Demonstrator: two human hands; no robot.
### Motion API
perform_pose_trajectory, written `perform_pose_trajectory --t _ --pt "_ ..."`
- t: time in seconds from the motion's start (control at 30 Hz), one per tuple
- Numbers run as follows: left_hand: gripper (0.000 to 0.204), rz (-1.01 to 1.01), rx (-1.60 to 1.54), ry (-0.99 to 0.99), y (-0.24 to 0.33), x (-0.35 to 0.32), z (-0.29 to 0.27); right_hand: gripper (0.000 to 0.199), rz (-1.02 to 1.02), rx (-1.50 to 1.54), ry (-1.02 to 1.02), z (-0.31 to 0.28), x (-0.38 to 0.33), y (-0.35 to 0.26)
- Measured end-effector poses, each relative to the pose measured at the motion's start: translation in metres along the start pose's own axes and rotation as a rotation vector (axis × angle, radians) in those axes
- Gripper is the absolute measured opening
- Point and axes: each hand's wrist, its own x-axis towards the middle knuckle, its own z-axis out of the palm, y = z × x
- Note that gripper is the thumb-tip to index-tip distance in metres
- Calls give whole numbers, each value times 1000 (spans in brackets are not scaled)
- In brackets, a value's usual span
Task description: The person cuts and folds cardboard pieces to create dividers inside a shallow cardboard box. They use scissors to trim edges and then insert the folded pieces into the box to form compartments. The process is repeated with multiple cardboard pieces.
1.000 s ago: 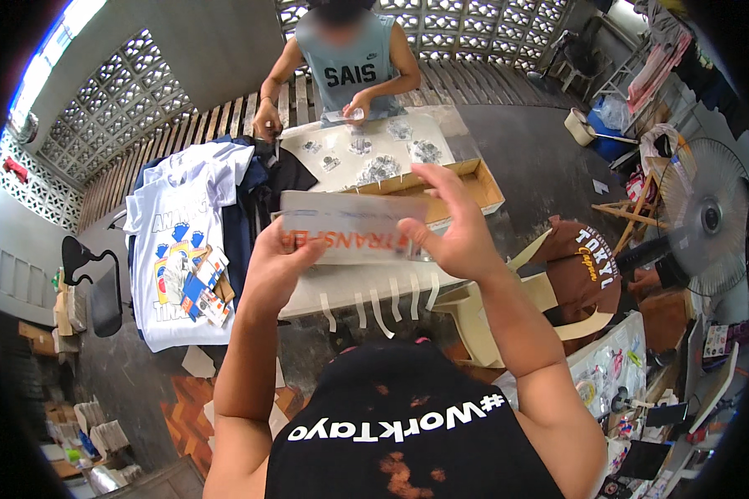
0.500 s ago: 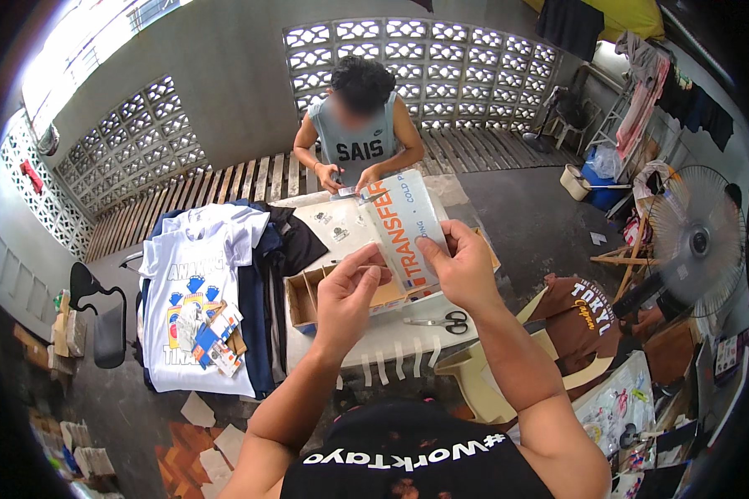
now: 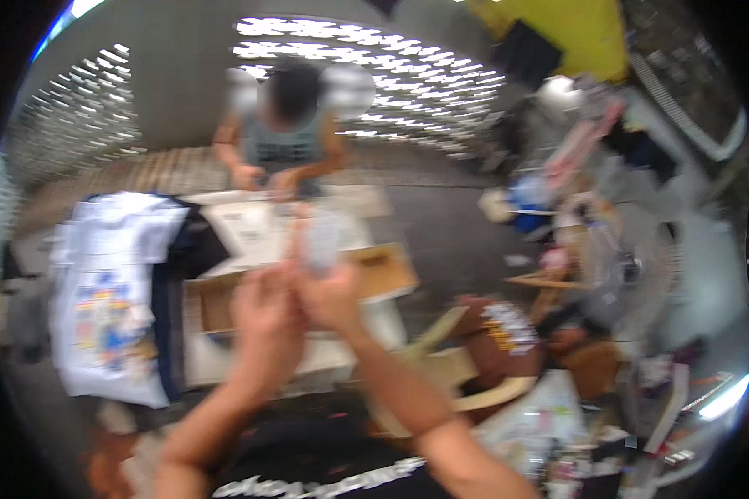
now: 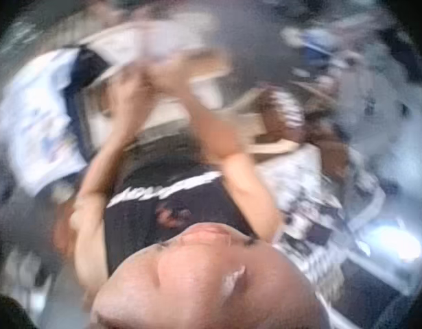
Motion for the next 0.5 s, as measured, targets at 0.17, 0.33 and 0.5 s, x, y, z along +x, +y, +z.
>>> perform_pose_trajectory --t 0.17,0.33,0.5 --pt "66 -70 40 -41 10 -25 5 26 225 137 -46 -7 -3 -3" --pt "45 53 -101 -63 -6 -21 -37 35 1 498 -161 -1 -1 9" --pt "77 -314 -330 -237 -77 -47 -40 36 -223 -725 -781 -34 -23 31"
